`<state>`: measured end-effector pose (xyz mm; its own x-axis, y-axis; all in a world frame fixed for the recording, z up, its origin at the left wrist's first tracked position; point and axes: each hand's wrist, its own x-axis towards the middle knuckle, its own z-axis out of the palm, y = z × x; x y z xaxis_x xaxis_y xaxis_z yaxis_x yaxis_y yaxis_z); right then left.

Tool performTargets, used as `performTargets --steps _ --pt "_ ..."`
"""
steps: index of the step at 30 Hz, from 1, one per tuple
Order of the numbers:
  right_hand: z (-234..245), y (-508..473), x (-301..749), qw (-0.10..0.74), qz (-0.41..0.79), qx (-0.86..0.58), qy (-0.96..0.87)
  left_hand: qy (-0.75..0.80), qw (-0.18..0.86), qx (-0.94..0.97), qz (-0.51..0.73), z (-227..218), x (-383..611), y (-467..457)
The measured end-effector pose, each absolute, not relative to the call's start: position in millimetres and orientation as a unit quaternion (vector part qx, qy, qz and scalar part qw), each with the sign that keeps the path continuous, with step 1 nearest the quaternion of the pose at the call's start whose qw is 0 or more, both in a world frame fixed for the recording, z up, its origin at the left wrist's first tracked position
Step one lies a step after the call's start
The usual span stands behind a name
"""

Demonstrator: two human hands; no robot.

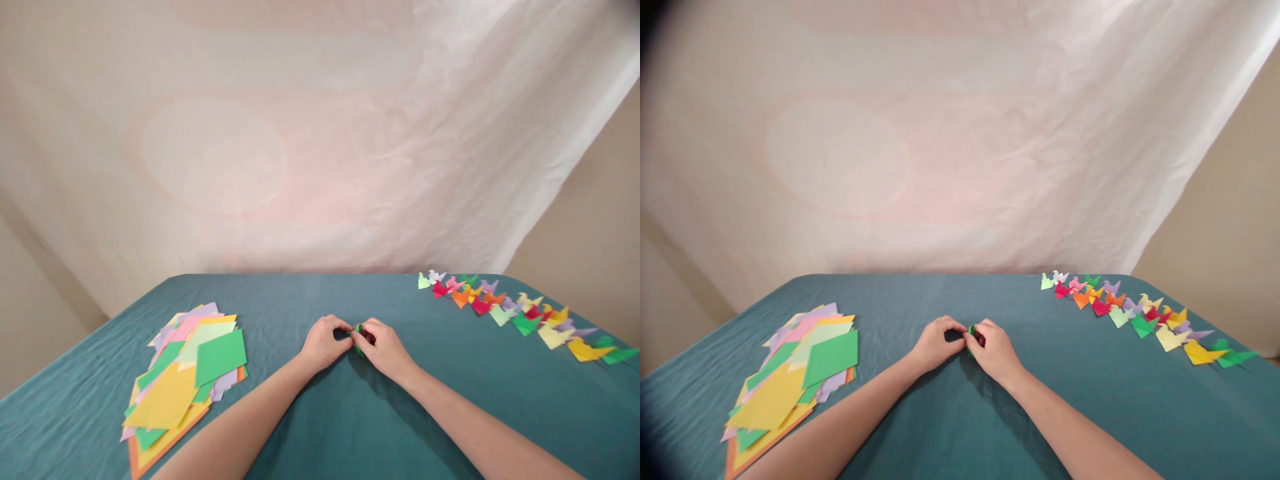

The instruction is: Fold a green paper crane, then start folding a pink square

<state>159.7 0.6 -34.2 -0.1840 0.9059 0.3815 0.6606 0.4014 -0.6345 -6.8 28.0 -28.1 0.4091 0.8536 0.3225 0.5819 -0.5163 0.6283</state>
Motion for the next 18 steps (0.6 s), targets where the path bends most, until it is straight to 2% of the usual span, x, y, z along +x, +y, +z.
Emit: performTargets --steps 18 --pt "-37.8 2.4 162.8 0.374 0.199 -0.490 -0.762 0.437 0.213 0.815 0.316 -29.7 -8.6 26.9"
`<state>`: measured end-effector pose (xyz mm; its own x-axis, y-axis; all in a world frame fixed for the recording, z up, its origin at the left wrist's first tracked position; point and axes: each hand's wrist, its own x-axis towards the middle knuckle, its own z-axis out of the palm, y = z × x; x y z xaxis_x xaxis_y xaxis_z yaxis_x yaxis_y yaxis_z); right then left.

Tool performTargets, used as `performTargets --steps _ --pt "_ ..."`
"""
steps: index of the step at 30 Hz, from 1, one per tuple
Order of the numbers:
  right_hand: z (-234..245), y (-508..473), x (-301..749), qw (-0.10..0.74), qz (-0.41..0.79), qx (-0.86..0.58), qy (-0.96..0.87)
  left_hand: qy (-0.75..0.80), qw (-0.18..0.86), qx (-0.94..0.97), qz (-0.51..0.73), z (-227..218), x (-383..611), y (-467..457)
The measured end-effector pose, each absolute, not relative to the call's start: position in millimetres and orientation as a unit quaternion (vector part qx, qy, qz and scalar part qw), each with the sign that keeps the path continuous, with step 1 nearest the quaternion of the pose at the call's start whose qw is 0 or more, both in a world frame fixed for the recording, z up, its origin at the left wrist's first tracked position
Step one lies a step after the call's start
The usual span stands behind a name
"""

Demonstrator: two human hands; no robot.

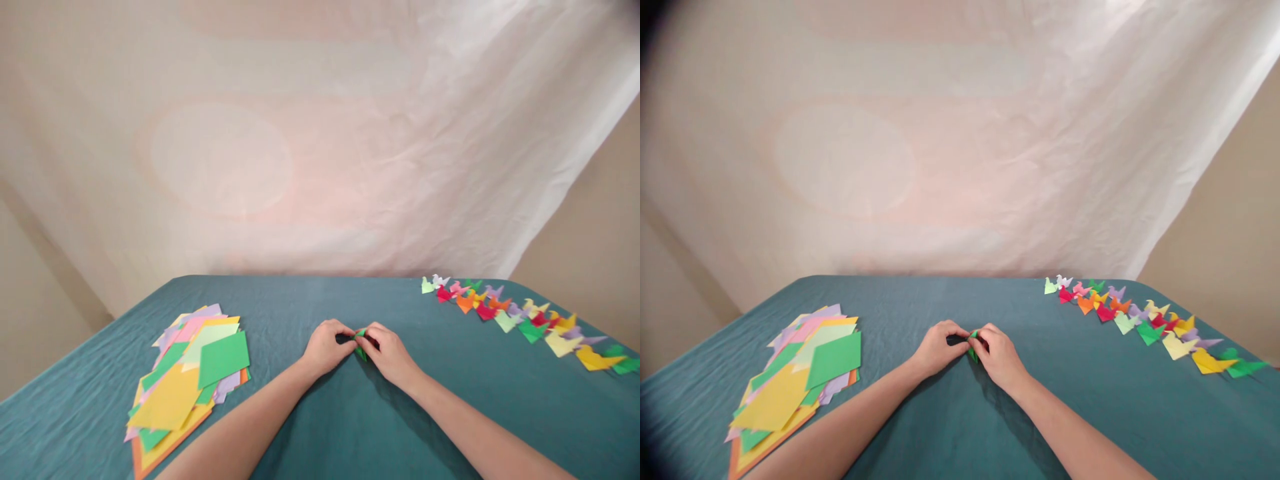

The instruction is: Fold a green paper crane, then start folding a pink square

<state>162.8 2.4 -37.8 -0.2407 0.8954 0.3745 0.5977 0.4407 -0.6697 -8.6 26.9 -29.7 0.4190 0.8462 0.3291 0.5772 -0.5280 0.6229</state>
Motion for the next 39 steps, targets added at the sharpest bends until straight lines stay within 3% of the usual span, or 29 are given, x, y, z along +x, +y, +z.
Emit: performTargets --steps 9,23,39 --pt "-40 3 166 0.375 0.211 -0.467 -0.772 0.419 0.214 0.829 0.304 -27 -11 26" --pt "-37 1 172 0.350 0.223 -0.437 -0.798 0.422 0.093 0.866 0.251 -22 -12 17" --pt "-44 5 174 0.354 0.219 -0.447 -0.792 0.387 0.046 0.894 0.219 -19 -13 15"
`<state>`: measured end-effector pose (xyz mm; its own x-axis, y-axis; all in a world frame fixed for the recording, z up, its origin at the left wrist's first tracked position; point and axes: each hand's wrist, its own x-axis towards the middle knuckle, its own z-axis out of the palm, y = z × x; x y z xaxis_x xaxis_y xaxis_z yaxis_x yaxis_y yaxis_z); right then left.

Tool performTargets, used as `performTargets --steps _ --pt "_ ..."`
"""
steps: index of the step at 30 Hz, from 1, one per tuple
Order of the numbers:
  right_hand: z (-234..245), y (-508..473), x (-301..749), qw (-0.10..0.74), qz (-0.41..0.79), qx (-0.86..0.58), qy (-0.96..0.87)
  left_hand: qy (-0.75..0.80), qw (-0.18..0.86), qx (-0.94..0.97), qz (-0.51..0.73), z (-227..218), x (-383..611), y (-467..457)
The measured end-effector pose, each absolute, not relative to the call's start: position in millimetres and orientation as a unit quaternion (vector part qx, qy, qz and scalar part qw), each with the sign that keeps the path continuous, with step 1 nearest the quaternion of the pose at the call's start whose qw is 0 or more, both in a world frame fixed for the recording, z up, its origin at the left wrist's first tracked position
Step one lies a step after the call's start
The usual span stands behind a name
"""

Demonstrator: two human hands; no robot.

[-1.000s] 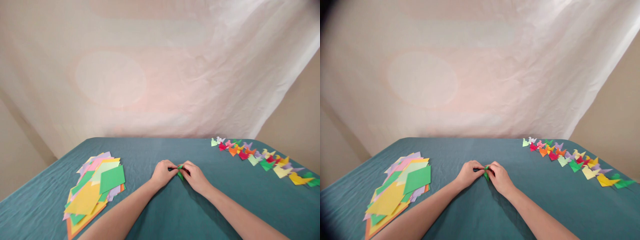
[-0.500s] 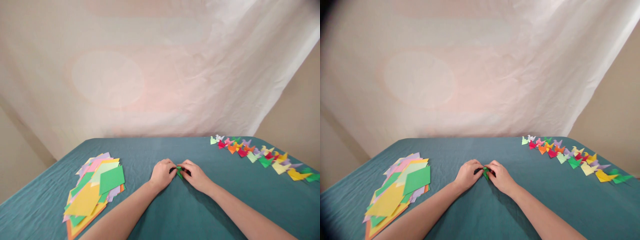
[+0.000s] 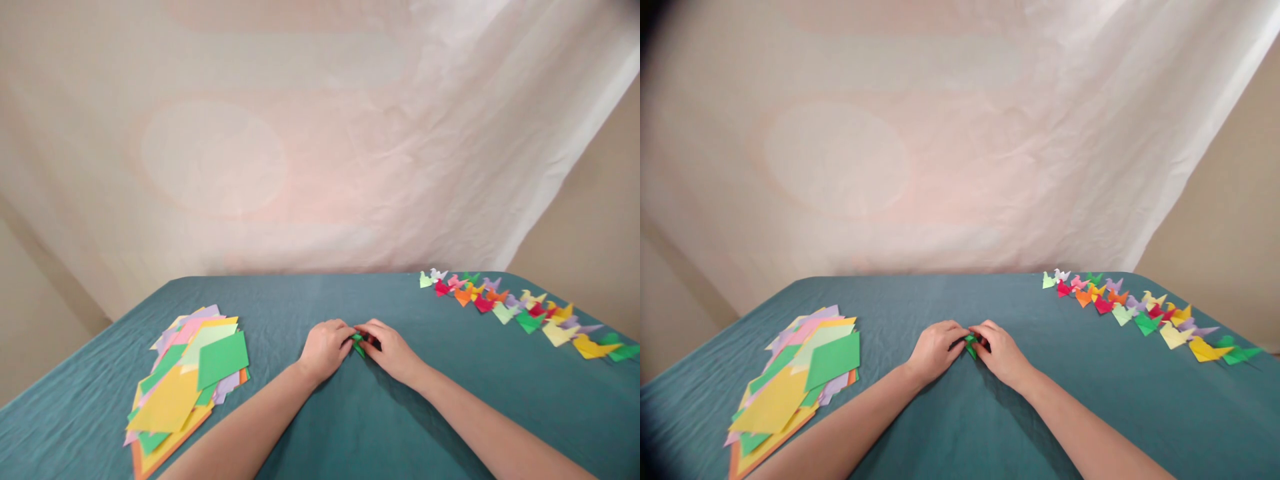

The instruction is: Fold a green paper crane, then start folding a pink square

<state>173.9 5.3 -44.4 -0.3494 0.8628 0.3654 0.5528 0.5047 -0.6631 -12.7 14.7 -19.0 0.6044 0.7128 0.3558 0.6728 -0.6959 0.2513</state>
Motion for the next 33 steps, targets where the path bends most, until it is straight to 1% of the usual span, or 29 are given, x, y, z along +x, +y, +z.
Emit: performTargets --steps 12,23,33 --pt "-40.5 4.1 172.8 0.356 0.229 -0.442 -0.791 0.373 0.045 0.903 0.207 -18.7 -13.4 19.0" --pt "-39.1 3.2 172.7 0.350 0.227 -0.441 -0.795 0.381 0.006 0.908 0.171 -16.8 -13.0 17.1" --pt "-36.1 0.2 170.6 0.349 0.195 -0.441 -0.804 0.391 0.002 0.903 0.178 -19.6 -13.7 18.5"
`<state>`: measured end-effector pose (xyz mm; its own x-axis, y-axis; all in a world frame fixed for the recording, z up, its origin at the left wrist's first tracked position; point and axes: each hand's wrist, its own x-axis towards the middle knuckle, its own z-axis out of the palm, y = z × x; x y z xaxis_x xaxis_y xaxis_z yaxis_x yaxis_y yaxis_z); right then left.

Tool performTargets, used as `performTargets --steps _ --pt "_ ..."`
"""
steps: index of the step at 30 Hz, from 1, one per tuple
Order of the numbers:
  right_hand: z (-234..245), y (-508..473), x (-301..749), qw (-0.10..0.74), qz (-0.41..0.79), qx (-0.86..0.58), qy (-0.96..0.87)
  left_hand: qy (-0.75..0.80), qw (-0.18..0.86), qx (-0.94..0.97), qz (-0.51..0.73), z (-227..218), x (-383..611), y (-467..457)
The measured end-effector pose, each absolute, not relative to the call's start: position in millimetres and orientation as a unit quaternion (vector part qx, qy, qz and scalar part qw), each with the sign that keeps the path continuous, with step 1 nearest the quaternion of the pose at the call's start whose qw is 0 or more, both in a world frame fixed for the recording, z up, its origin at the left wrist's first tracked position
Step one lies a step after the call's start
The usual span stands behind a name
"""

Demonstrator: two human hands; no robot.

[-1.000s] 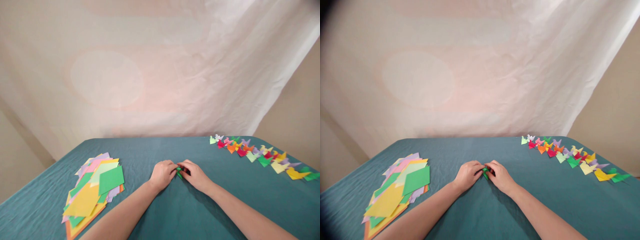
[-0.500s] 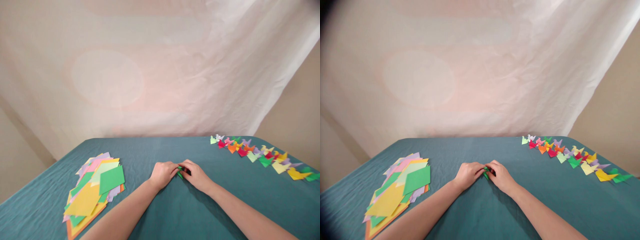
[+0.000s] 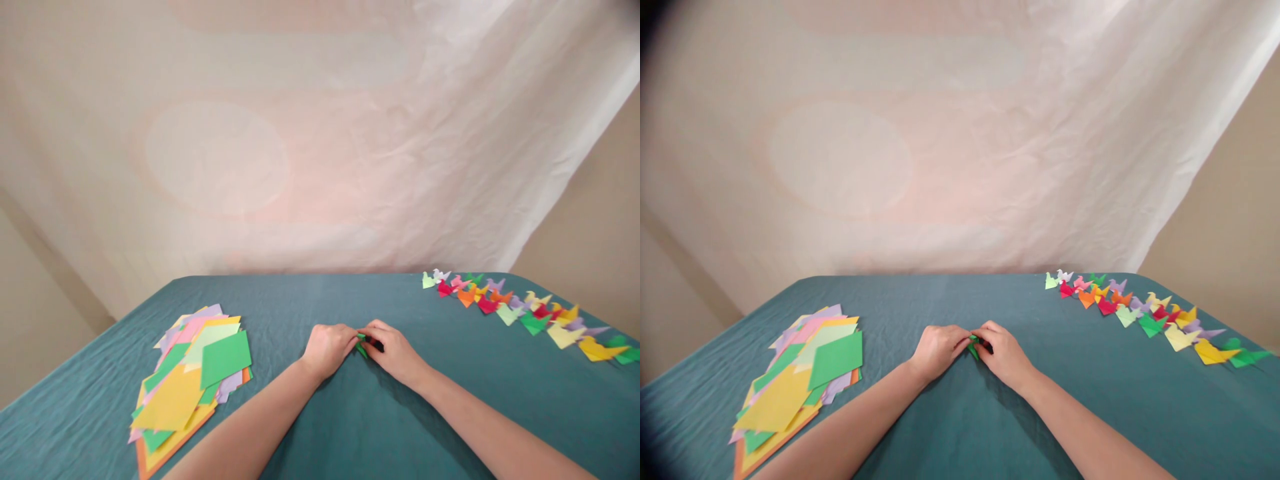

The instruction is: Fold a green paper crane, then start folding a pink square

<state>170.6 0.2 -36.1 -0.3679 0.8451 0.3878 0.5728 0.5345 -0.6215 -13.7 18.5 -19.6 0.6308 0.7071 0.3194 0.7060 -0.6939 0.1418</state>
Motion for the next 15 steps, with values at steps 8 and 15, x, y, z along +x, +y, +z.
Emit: performTargets --steps 8,15 --pt "-37.3 -0.4 171.2 0.332 0.138 -0.467 -0.808 0.383 0.006 0.906 0.180 -19.0 -14.8 18.7" --pt "-38.6 1.4 172.5 0.336 0.155 -0.466 -0.804 0.339 0.022 0.912 0.228 -16.3 -12.0 15.9"
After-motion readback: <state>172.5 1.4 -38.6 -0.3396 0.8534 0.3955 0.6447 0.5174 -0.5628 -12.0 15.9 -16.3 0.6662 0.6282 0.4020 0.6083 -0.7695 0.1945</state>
